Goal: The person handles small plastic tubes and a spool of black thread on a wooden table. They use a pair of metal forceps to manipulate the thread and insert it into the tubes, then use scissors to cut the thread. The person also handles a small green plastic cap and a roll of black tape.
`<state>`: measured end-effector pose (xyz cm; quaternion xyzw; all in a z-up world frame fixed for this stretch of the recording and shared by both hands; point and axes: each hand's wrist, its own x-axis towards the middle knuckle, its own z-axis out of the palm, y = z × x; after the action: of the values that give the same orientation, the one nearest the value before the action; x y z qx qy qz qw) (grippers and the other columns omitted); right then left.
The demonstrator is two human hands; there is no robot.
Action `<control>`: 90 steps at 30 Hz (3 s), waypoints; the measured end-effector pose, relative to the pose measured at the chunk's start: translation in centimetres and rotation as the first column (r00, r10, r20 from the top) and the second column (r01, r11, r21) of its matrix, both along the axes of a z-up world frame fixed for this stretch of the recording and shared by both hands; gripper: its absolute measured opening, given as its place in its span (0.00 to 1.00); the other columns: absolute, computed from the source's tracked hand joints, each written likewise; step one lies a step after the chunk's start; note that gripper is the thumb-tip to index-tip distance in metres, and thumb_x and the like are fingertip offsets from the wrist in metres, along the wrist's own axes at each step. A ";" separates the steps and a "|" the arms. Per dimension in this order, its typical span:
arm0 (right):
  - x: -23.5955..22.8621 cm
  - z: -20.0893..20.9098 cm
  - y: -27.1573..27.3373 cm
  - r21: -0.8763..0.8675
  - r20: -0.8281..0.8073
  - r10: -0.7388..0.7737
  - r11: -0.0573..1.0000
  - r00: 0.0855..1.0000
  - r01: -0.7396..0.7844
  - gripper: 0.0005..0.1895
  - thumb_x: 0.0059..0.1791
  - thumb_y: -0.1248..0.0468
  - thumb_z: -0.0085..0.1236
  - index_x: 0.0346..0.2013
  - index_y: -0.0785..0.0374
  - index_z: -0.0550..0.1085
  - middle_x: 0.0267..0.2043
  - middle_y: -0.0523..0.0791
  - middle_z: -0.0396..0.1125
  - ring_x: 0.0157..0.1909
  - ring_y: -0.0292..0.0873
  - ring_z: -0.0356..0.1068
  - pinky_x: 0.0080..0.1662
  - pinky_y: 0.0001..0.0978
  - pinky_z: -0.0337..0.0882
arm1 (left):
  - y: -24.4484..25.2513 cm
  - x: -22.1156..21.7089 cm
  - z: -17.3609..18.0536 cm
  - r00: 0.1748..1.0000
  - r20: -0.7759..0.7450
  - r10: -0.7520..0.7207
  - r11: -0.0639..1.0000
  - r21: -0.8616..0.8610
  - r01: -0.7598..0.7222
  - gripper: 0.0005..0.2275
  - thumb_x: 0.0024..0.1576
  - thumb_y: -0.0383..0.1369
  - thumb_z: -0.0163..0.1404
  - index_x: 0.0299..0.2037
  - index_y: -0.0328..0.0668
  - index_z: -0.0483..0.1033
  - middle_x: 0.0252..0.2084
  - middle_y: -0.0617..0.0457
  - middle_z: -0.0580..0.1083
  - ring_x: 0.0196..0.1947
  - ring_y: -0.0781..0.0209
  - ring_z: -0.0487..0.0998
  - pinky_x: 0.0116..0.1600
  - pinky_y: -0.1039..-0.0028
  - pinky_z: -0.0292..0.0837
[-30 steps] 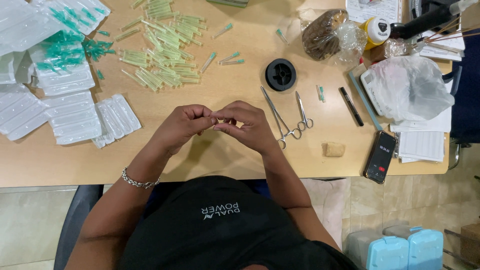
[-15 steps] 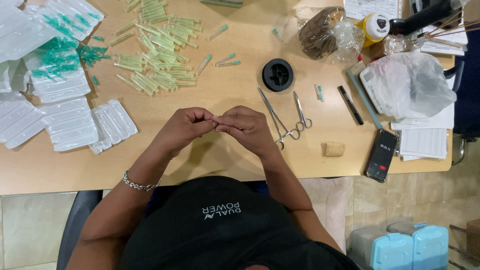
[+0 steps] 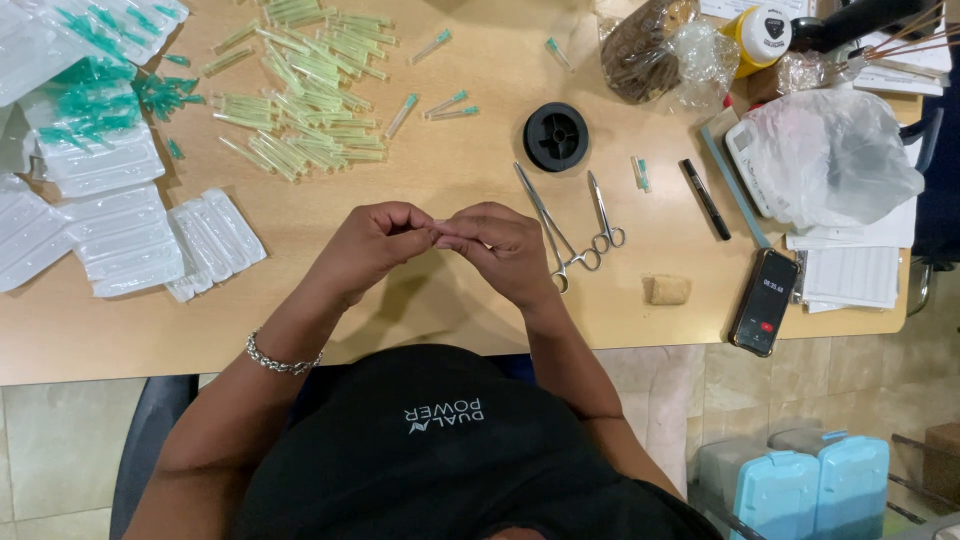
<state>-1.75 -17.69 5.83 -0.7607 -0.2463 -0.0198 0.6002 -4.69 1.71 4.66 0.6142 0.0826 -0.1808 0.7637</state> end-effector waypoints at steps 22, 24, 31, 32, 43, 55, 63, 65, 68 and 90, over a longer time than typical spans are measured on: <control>-0.2 -0.8 -0.5 0.068 0.017 -0.043 0.997 0.999 0.041 0.10 0.42 0.73 0.74 0.36 0.64 0.84 0.32 0.49 0.75 0.33 0.43 0.77 0.39 0.33 0.77 | -0.1 0.4 0.5 0.999 0.046 -0.030 0.999 0.013 0.029 0.04 0.55 0.26 0.57 0.36 0.32 0.82 0.24 0.53 0.71 0.29 0.69 0.69 0.34 0.80 0.67; -0.4 -0.5 -0.1 0.062 0.022 -0.057 0.997 0.998 0.056 0.09 0.42 0.72 0.74 0.36 0.63 0.84 0.32 0.49 0.75 0.33 0.42 0.76 0.39 0.32 0.77 | -0.1 0.6 0.8 0.998 0.056 -0.036 0.999 0.009 0.035 0.04 0.56 0.26 0.58 0.36 0.31 0.82 0.24 0.53 0.71 0.29 0.69 0.70 0.34 0.81 0.68; -0.2 -1.5 -0.5 0.051 0.070 -0.052 0.998 0.996 0.048 0.08 0.41 0.70 0.76 0.33 0.62 0.85 0.31 0.48 0.74 0.32 0.41 0.75 0.37 0.32 0.76 | -0.1 0.0 -0.8 1.000 0.012 -0.017 0.989 -0.146 0.019 0.05 0.57 0.26 0.59 0.38 0.30 0.81 0.28 0.50 0.73 0.32 0.67 0.71 0.38 0.81 0.72; -0.1 -1.6 -0.5 0.050 0.069 -0.051 0.998 0.996 0.048 0.08 0.41 0.70 0.75 0.34 0.63 0.85 0.31 0.49 0.74 0.32 0.41 0.75 0.37 0.32 0.76 | -0.1 0.0 -0.8 1.000 0.015 -0.022 0.986 -0.163 0.024 0.05 0.57 0.26 0.58 0.38 0.30 0.80 0.28 0.50 0.73 0.32 0.67 0.71 0.38 0.81 0.71; -0.1 -1.4 0.2 0.010 0.102 0.010 1.000 0.995 -0.012 0.06 0.43 0.71 0.73 0.34 0.64 0.85 0.31 0.50 0.74 0.31 0.45 0.76 0.37 0.35 0.76 | 0.2 -0.5 -3.3 0.998 -0.054 -0.016 0.966 -0.257 0.002 0.05 0.55 0.26 0.61 0.38 0.31 0.81 0.28 0.52 0.72 0.31 0.68 0.72 0.37 0.82 0.72; 0.1 -2.1 0.6 0.027 0.210 -0.053 0.998 0.976 0.049 0.06 0.43 0.71 0.73 0.34 0.65 0.84 0.31 0.49 0.73 0.31 0.43 0.75 0.37 0.32 0.76 | -0.2 -0.9 -4.2 0.991 -0.129 0.024 0.934 -0.350 -0.068 0.07 0.64 0.28 0.53 0.43 0.28 0.80 0.33 0.49 0.75 0.31 0.67 0.74 0.39 0.79 0.74; -0.3 -3.2 1.3 0.024 0.287 -0.133 0.991 0.949 0.132 0.05 0.48 0.72 0.68 0.39 0.67 0.83 0.34 0.49 0.72 0.37 0.46 0.75 0.40 0.35 0.76 | -0.4 -0.8 -2.2 0.997 -0.068 0.032 0.955 -0.291 -0.050 0.09 0.62 0.25 0.53 0.50 0.27 0.79 0.34 0.45 0.81 0.33 0.64 0.81 0.41 0.78 0.77; -0.6 -3.4 1.7 0.032 0.291 -0.153 0.988 0.944 0.150 0.06 0.48 0.71 0.68 0.40 0.67 0.83 0.35 0.49 0.72 0.37 0.46 0.75 0.40 0.35 0.76 | -0.4 -0.7 -2.5 0.997 -0.063 0.051 0.958 -0.279 -0.066 0.10 0.61 0.26 0.54 0.49 0.28 0.79 0.34 0.45 0.81 0.33 0.64 0.82 0.40 0.79 0.76; -0.9 -3.5 2.3 0.054 0.292 -0.180 0.984 0.939 0.172 0.06 0.50 0.71 0.65 0.42 0.68 0.83 0.36 0.50 0.71 0.36 0.45 0.75 0.40 0.34 0.77 | -0.7 -0.6 -3.2 0.995 -0.046 0.086 0.958 -0.270 -0.096 0.09 0.60 0.27 0.56 0.48 0.29 0.80 0.34 0.46 0.81 0.33 0.63 0.83 0.40 0.79 0.75; 1.0 -4.4 0.2 -0.344 0.314 -0.185 0.892 0.931 0.293 0.12 0.55 0.71 0.52 0.52 0.59 0.77 0.51 0.47 0.67 0.50 0.44 0.72 0.50 0.33 0.76 | 15.7 12.5 -11.2 0.685 0.653 -0.324 0.001 0.724 -0.690 0.07 0.59 0.31 0.58 0.35 0.61 0.87 0.40 0.54 0.74 0.45 0.44 0.67 0.49 0.55 0.57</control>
<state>-0.72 -17.51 1.39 -0.8781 -0.2295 -0.1501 0.3922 7.79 17.39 -6.52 0.9526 -0.0125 0.2885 0.0953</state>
